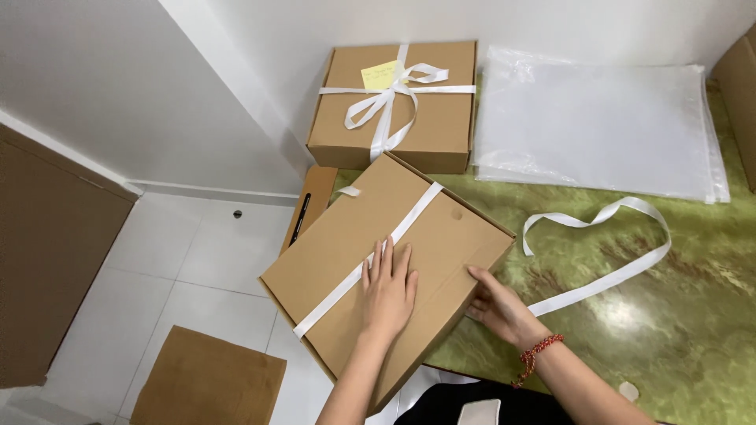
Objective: The person unpacks a black garment from a plastic bag, places it on a wooden hanger, and hangs it on a clothing rack. They then pack a light blue garment into a plastic bag inside a cardboard box, close the box, and tie it with a white ribbon.
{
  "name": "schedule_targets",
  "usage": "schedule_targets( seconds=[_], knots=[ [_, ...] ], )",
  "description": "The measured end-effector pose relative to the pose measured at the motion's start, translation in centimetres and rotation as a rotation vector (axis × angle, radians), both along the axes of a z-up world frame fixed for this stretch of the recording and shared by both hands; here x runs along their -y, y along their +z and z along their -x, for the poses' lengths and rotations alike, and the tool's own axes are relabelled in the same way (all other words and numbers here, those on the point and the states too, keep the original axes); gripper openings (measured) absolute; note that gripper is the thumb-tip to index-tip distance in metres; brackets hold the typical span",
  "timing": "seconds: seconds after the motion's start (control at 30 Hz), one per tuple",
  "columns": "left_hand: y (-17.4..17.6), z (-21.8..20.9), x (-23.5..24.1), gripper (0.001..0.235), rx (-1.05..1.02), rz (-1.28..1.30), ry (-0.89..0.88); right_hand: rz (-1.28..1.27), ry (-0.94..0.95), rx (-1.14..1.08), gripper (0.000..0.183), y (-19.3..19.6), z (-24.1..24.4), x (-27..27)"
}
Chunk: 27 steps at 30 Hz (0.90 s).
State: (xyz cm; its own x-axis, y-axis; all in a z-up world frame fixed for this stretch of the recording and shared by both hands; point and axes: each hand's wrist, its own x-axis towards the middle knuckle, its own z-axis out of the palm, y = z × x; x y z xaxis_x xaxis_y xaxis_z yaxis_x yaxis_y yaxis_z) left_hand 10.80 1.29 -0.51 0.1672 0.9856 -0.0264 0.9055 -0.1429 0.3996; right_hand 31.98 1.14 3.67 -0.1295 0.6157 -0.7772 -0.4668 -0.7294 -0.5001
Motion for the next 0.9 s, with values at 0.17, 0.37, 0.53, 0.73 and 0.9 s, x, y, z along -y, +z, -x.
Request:
schedule_targets(
  seconds=[0.17, 0.37, 0.53, 0.73, 0.9],
  knots=[
    [-1.0, 1.2, -1.9, 0.053, -0.011, -0.131, 0.036, -0.126, -0.033, 0.179, 0.064, -3.9, 0.1, -0.1],
    [-1.4, 1.0, -8.4, 0.049, -0.048, -0.146, 0.007, -0.167, -0.158, 0.341, 0.038, -4.7, -4.5, -1.0],
    [-1.7, -3.3, -13.9, 0.050, -0.002, -0.090, -0.056, -0.180, -0.261, 0.440, 0.035, -2.6, -10.9, -1.0],
    [1.9, -10.7, -20.8, 0.054, 0.132, -0.078, -0.123, -0.182, -0.303, 0.541, 0.041, 0.2, -17.3, -1.9],
    [0.9, -13.0, -25.1, 0.065, 0.378, 0.039, 0.060, -0.131, -0.298, 0.637, 0.064, 5.0, -21.9, 0.4]
  ],
)
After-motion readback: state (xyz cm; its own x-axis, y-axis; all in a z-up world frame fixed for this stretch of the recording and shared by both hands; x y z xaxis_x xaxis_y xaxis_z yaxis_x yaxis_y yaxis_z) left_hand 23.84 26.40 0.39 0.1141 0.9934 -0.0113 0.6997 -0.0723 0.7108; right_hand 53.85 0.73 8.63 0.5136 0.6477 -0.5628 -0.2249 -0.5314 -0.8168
